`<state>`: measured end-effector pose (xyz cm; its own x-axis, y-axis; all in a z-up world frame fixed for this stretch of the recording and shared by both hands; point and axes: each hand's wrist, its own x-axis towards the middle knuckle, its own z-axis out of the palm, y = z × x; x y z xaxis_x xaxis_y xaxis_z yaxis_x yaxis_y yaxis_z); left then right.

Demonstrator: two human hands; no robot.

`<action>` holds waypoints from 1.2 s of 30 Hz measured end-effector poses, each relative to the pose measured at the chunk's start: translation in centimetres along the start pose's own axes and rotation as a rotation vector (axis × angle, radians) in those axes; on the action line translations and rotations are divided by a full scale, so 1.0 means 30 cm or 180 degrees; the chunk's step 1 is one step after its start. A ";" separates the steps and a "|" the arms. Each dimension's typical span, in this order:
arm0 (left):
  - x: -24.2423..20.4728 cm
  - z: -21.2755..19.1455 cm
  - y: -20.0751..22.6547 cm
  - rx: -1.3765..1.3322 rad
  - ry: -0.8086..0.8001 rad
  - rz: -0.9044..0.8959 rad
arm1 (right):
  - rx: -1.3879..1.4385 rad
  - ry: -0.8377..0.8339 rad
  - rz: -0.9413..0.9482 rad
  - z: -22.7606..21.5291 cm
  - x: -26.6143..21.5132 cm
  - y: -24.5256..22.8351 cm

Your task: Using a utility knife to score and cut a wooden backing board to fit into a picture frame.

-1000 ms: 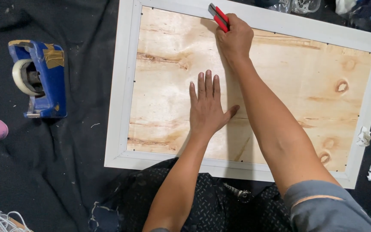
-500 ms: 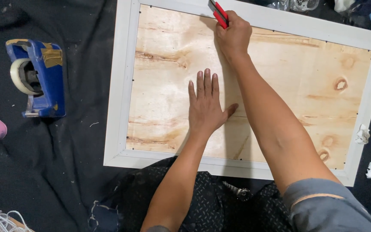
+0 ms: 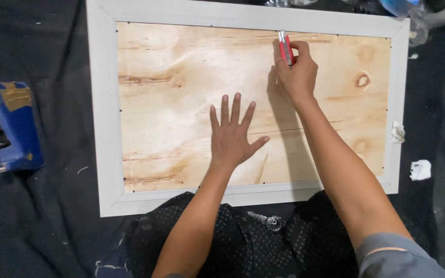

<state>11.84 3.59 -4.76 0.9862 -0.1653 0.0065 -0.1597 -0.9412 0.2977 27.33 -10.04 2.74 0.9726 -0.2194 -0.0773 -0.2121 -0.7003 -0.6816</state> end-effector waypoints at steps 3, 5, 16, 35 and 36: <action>-0.002 0.005 0.001 -0.0003 0.0256 0.0036 | -0.0016 0.0021 -0.0137 0.009 0.043 0.139; 0.002 -0.004 0.007 -0.0024 0.0100 0.0015 | 0.0024 -0.0007 -0.0017 0.009 0.048 0.143; 0.005 -0.005 0.013 0.0124 -0.0143 -0.0038 | 0.0310 -0.0039 0.0006 0.109 0.107 0.153; -0.001 -0.009 0.006 0.0151 0.0056 0.0011 | 0.1325 -0.0181 0.1204 0.038 0.123 0.013; -0.001 -0.010 0.007 0.0157 0.0074 0.0023 | 0.1540 -0.0261 0.1395 0.020 0.118 -0.009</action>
<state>11.79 3.50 -4.42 0.9857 -0.1658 0.0308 -0.1682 -0.9535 0.2501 30.89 -10.22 2.20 0.8140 -0.3489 -0.4643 -0.5421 -0.1693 -0.8231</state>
